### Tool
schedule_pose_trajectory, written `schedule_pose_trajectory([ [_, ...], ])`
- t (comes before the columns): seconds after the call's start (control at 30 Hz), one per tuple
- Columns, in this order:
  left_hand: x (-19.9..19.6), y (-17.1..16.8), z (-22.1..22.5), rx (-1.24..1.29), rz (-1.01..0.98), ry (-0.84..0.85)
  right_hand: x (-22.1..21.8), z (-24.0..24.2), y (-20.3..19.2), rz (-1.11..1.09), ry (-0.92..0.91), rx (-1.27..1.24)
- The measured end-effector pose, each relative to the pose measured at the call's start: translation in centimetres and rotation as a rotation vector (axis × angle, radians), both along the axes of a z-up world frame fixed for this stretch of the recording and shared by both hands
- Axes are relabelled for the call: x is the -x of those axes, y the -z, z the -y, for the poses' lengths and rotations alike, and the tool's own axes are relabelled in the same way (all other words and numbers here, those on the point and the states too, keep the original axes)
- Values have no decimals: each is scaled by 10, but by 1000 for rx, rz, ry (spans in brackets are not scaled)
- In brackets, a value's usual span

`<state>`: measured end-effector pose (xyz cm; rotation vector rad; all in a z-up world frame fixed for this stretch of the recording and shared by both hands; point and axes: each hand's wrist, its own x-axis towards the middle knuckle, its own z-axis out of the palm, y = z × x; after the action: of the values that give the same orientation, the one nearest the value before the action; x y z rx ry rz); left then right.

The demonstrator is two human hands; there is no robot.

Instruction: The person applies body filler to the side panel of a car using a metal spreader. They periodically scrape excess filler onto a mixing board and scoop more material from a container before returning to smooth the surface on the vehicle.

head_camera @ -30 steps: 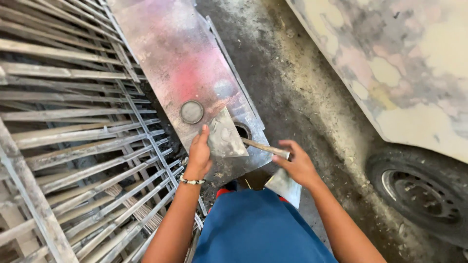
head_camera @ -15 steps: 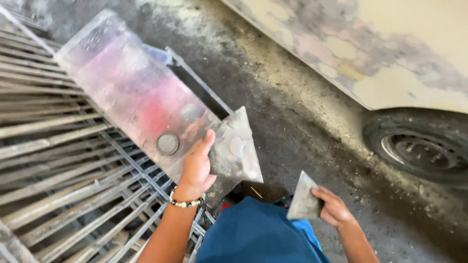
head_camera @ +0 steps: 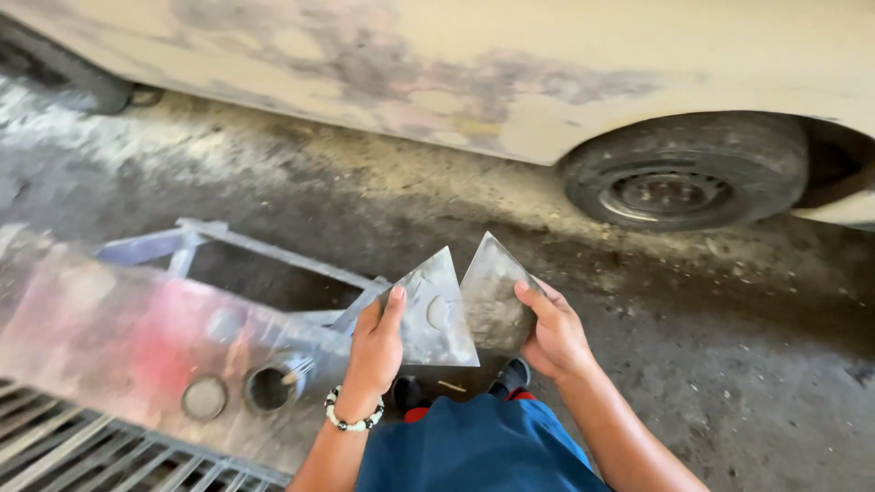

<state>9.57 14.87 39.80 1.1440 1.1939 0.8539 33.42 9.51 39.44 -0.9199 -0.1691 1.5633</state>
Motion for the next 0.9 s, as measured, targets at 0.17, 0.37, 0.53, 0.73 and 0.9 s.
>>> schedule_pose_trajectory([
  [0.17,-78,-8,-1,-69,-39,13,-47,27,-5,142,186,-54],
  [0.37,-171,24,-7,-94,98,90,-100,81,7,360,320,-61],
  [0.53,-238,23,-27,-135,246,67,-155,142,36,746,301,169],
  [0.73,-305,53,-15,-155,249,281,-188,162,18,823,683,104],
  [0.9,-354,18,7,-259,273,638,-213,152,21,855,745,225],
])
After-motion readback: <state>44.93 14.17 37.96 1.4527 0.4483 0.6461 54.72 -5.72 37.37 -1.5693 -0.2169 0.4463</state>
